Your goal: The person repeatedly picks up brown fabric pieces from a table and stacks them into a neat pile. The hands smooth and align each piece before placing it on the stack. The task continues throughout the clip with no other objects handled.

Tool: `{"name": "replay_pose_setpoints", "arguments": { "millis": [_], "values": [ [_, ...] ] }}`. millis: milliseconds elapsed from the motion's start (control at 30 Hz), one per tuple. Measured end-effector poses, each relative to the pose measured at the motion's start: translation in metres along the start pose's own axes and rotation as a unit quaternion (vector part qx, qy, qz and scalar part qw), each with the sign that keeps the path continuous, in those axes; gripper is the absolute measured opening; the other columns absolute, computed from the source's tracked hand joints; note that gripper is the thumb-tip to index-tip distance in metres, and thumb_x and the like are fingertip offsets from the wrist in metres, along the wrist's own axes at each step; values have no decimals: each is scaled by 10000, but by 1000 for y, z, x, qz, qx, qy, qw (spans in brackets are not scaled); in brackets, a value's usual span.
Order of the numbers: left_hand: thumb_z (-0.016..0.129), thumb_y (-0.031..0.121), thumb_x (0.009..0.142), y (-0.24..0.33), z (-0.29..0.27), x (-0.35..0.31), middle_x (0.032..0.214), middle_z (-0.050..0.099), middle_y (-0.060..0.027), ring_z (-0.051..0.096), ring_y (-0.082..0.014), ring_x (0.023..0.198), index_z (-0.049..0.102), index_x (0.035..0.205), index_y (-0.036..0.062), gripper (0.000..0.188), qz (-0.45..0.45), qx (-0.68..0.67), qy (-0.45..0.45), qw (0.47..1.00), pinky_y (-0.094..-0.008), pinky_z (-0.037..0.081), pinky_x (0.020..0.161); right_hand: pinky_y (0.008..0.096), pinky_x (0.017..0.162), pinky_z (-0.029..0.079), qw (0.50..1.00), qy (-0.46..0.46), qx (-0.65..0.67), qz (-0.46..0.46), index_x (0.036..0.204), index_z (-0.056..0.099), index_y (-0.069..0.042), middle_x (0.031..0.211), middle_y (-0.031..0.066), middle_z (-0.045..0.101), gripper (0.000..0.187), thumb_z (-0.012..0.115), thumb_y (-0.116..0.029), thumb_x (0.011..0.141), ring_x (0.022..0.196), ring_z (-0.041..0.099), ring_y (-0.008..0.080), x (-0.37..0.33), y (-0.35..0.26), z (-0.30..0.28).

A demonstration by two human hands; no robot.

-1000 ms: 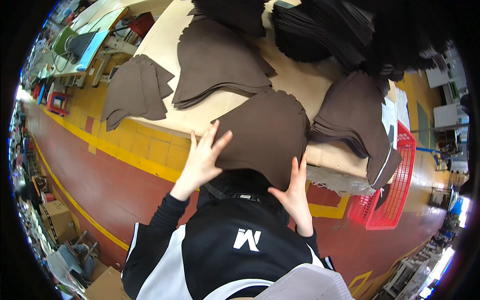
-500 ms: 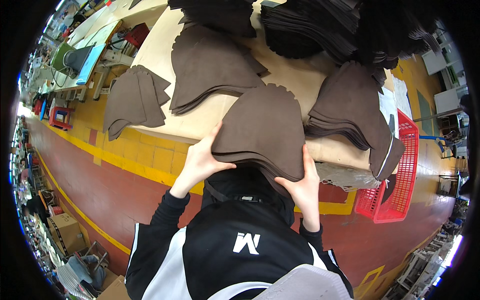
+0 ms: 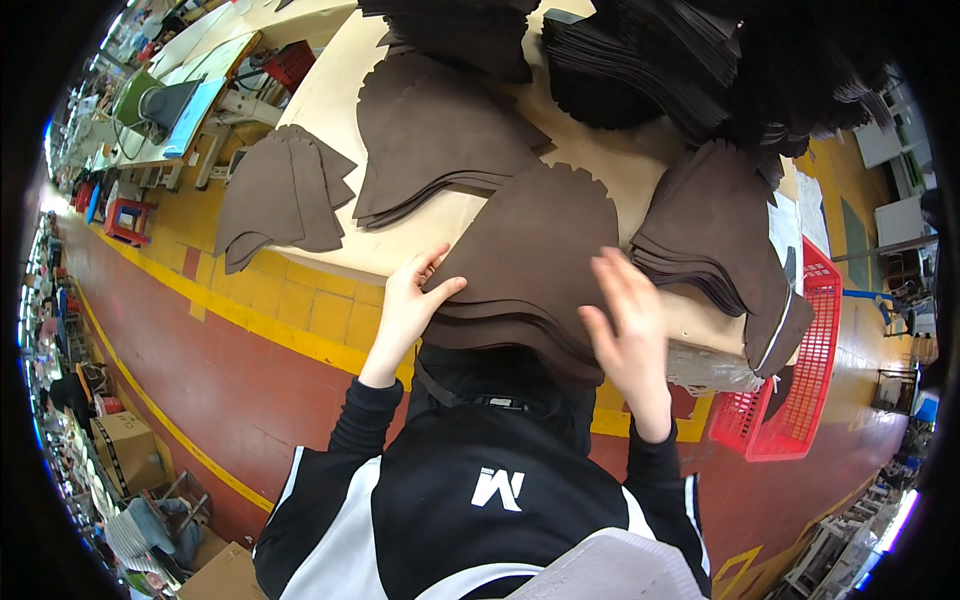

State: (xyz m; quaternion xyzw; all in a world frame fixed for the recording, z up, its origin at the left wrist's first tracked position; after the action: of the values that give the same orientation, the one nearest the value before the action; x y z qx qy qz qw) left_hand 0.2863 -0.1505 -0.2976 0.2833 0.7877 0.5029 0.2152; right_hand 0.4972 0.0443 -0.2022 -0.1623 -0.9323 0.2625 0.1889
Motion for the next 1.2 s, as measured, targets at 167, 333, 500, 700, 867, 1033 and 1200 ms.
{"name": "replay_pose_setpoints", "arguments": {
  "millis": [167,333,500,700,867,1033,1200],
  "values": [
    [802,74,840,-16,14,12,988,712,-107,652,-130,903,647,1249,-65,459,-103,-177,-9,979,-258,530,828,465,1186,307,957,-140,-124,-221,1471,505,-261,1554,0,459,482,560,-319,996,1421,438,226,45,-3,76],
    [779,38,857,-14,17,19,1073,723,-142,677,-141,956,629,1243,-102,437,-103,-242,-14,965,-256,538,878,498,1233,218,956,-169,-208,-119,1533,405,-305,1626,-20,341,481,361,-410,1065,1503,304,222,127,68,86],
    [774,35,860,-14,12,16,1097,718,-140,671,-148,989,619,1255,-108,448,-121,-245,-21,962,-265,534,906,550,1226,189,936,-69,-342,-42,1541,394,-240,1622,9,348,520,359,-442,1063,1507,293,255,173,97,57],
    [802,28,836,-22,18,14,1121,704,-132,661,-152,1018,607,1263,-96,485,-144,-299,-11,943,-261,523,927,509,1218,227,962,-59,-245,-103,1522,382,-41,1600,166,351,730,496,-528,991,1494,314,303,129,77,101],
    [794,38,844,-34,19,12,1141,699,-143,657,-157,1035,597,1276,-107,497,-156,-316,-9,936,-271,524,928,464,1228,230,963,-151,-123,-187,1524,345,9,1609,204,313,892,564,-608,919,1500,301,315,76,8,106],
    [794,44,846,-45,16,9,1152,698,-141,648,-155,1050,614,1264,-101,478,-129,-303,0,944,-266,517,922,418,1217,265,935,-223,-30,-273,1545,334,-24,1616,168,322,877,565,-599,924,1493,327,270,26,-33,115],
    [790,62,851,-37,16,10,1060,710,-76,642,-126,946,677,1201,-59,388,-93,-258,15,962,-260,515,853,483,1188,306,946,-160,-143,-244,1530,419,-168,1584,65,414,565,540,-291,992,1438,422,243,82,15,103]
  ]
}}
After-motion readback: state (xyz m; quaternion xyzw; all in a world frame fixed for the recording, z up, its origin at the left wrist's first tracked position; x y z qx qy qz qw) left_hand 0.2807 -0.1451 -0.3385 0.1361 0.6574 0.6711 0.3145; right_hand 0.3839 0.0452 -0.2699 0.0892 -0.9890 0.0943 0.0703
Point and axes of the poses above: each hand's wrist, its own x-axis towards the middle knuckle, its own z-axis out of the palm, y = z × x, the point moved 5 cm from there along x, towards the middle knuckle
